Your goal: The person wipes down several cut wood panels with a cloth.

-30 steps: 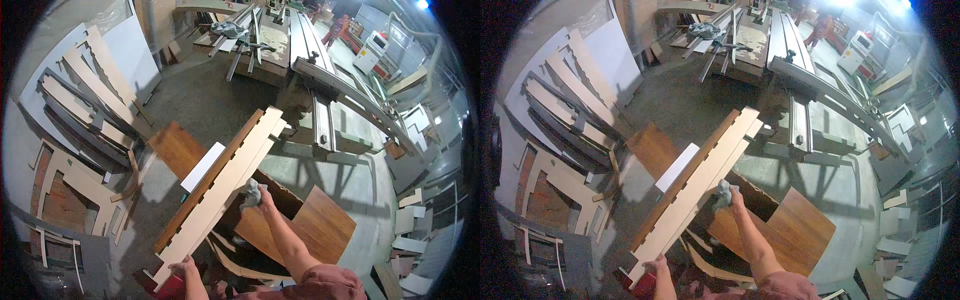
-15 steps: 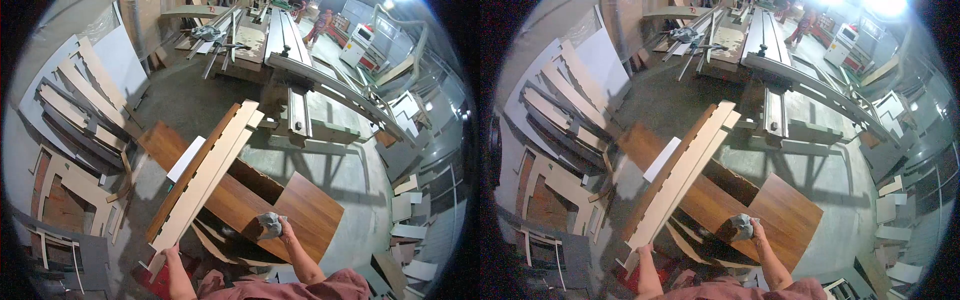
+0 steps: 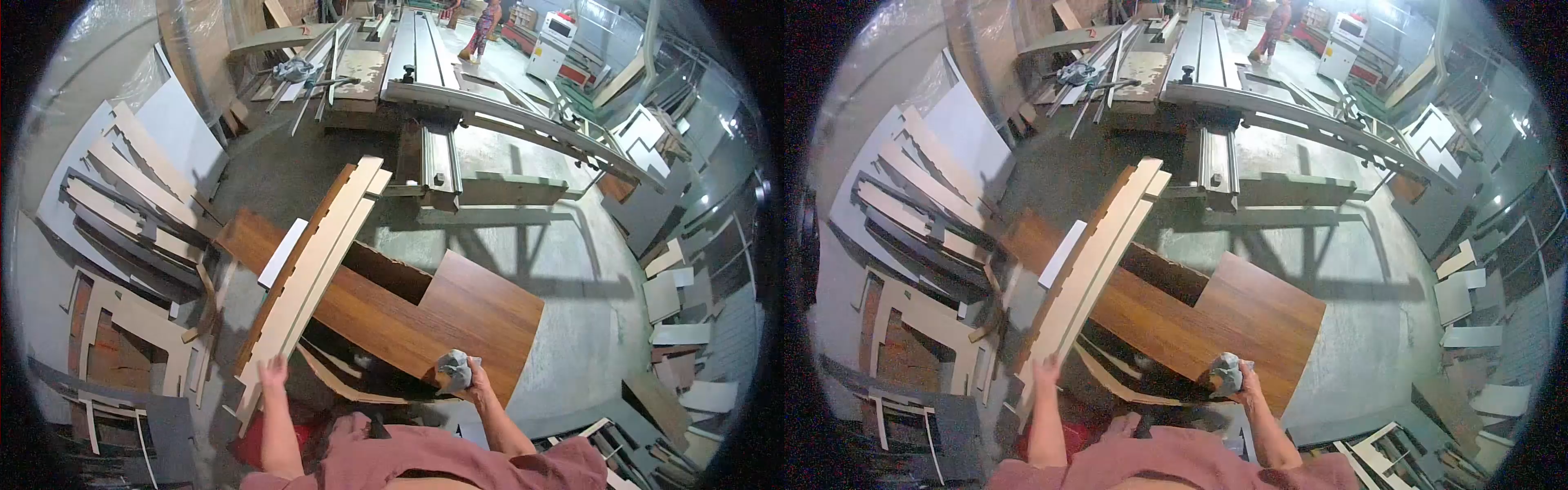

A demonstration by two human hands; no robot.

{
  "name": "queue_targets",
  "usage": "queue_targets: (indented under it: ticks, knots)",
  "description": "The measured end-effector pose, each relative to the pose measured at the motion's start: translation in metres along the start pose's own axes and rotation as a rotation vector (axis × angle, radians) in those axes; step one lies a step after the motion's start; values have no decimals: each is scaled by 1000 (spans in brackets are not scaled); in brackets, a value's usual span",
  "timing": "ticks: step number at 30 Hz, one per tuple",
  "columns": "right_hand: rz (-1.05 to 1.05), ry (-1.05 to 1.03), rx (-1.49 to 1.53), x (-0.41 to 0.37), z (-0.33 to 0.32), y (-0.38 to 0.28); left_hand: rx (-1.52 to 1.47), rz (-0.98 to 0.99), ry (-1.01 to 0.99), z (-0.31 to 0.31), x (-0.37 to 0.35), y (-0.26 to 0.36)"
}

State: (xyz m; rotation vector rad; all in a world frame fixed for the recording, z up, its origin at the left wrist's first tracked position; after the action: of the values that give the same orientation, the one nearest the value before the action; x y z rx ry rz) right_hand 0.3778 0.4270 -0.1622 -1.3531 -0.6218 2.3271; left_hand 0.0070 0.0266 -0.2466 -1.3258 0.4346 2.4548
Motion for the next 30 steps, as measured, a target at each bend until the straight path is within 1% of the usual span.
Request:
queue_targets:
  ticks: [1, 2, 3, 4, 5, 6, 7, 8, 9, 10, 11, 12, 13, 14, 15, 16, 18, 19, 20, 21, 23, 24, 25, 27, 28, 29, 30]
  knots:
    - [-1, -8, 10, -2, 0, 3, 85, -12, -105, 13, -6, -16]
    - [-3, -34, 38, -5, 4, 8, 169, -148, -217, 41, -51, -61]
    - [-4, -59, 66, -7, 9, 14, 200, -371, -280, 46, -56, -104]
    - [7, -132, 119, -2, 20, 26, 236, -406, -285, 45, -75, -147]
    - [22, -211, 78, -5, 43, 33, 304, -470, -253, 37, -83, -189]
    - [11, -244, 89, -9, 70, 41, 484, -664, -486, 42, -114, -231]
    - [-1, -275, 99, -13, 94, 52, 490, -798, -563, 32, -126, -269]
    - [41, -285, 183, -8, 107, 70, 641, -808, -543, 21, -143, -297]
    - [81, -296, 267, -2, 119, 82, 795, -815, -523, 16, -151, -309]
    - [20, -322, 240, -17, 136, 70, 803, -817, -529, 20, -144, -303]
    - [9, -323, 243, -29, 146, 64, 866, -817, -540, 28, -134, -299]
    - [-15, -218, 397, -36, 145, 56, 927, -817, -550, 34, -121, -294]
    - [-38, -111, 548, -42, 141, 49, 927, -825, -557, 40, -107, -282]
    - [-68, -158, 620, -47, 143, 39, 1040, -696, -516, 41, -82, -257]
    - [-90, -128, 634, -35, 129, 40, 1149, -562, -468, 42, -68, -238]
    - [-74, -118, 586, -35, 121, 40, 1150, -564, -465, 46, -76, -230]
    - [-56, -110, 546, -29, 120, 52, 879, -598, -468, 67, -96, -215]
    - [6, -130, 483, -24, 125, 64, 884, -597, -466, 72, -105, -216]
    - [68, -150, 420, -21, 128, 76, 843, -682, -532, 76, -121, -229]
    - [199, -131, 501, -23, 142, 92, 799, -768, -598, 79, -137, -241]
    - [261, -231, 92, 20, 119, 146, 794, -905, -635, 77, -160, -257]
    - [220, -354, 50, 16, 135, 154, 896, -864, -630, 71, -160, -259]
    - [219, -352, 57, 10, 148, 160, 902, -867, -627, 73, -163, -253]
    - [167, -128, 555, 1, 165, 158, 1134, -781, -724, 84, -162, -239]
    - [157, -129, 517, -3, 164, 152, 1231, -746, -751, 86, -153, -230]
    - [217, -94, 798, -3, 155, 155, 1242, -744, -751, 87, -144, -221]
    - [159, -4, 834, -4, 147, 148, 1453, -615, -782, 90, -133, -206]
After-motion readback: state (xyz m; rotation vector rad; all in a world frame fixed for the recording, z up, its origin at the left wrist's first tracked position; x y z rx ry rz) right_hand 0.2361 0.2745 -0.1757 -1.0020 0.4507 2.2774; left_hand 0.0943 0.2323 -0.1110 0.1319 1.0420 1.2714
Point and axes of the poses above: each hand's wrist, its own x-axis towards the middle knuckle, its own z-axis out of the palm, y = z × x, the point moved 6 cm from there along x, towards the middle knuckle, and after that the axes turned 1 degree about -z, right-handed, at the moved point
